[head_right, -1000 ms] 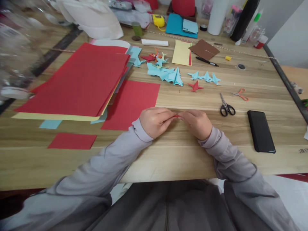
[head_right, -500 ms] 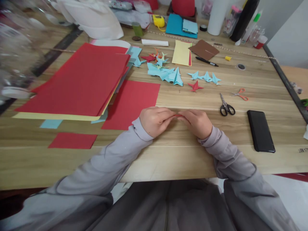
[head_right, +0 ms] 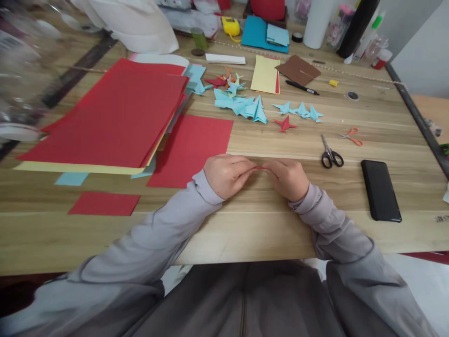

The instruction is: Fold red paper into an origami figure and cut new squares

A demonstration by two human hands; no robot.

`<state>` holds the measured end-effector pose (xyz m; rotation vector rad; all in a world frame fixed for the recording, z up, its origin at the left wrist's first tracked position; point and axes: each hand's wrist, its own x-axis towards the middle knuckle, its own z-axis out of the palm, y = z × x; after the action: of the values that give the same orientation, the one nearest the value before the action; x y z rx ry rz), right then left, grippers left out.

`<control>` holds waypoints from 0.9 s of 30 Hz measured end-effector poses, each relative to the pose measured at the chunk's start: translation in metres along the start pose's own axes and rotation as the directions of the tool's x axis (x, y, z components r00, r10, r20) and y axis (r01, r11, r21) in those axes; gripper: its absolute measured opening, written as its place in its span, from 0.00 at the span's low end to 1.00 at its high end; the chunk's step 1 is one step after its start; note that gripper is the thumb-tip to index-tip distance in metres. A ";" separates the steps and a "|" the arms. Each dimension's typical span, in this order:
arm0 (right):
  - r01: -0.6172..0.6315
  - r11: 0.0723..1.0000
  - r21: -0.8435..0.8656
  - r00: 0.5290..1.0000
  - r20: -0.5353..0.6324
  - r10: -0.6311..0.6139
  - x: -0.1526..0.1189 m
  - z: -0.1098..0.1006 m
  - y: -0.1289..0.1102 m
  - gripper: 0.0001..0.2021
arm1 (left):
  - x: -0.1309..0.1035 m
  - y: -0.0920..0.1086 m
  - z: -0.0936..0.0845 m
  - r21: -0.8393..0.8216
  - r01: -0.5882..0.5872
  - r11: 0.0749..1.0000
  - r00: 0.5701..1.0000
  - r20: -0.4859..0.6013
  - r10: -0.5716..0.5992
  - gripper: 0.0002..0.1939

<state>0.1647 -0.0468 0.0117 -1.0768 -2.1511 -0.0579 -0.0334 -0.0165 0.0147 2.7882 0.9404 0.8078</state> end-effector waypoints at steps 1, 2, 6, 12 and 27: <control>0.000 1.000 -0.020 1.000 0.009 0.001 0.000 0.000 0.000 0.08 | 0.000 0.000 -0.001 0.017 -0.004 1.000 1.000 0.008 0.003 0.15; -0.006 0.999 -0.039 1.000 0.017 0.006 -0.001 0.000 0.000 0.08 | 0.001 0.001 -0.001 0.038 -0.006 0.999 1.000 0.012 0.006 0.15; -0.039 0.998 -0.049 0.999 0.019 0.040 -0.001 0.000 0.000 0.09 | 0.001 0.000 -0.001 0.071 -0.015 0.997 1.000 0.010 0.015 0.15; -0.114 0.992 0.049 0.992 0.052 0.112 0.000 0.001 0.000 0.06 | 0.000 -0.001 0.002 0.096 -0.004 0.995 1.000 -0.020 0.006 0.16; -0.070 0.997 -0.045 0.990 0.119 0.075 -0.001 0.001 0.000 0.13 | 0.003 0.005 -0.002 0.201 -0.065 0.977 0.997 -0.022 0.071 0.13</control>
<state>0.1644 -0.0473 0.0100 -1.2087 -2.2239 -0.0035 -0.0303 -0.0189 0.0187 3.0037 0.9874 0.8062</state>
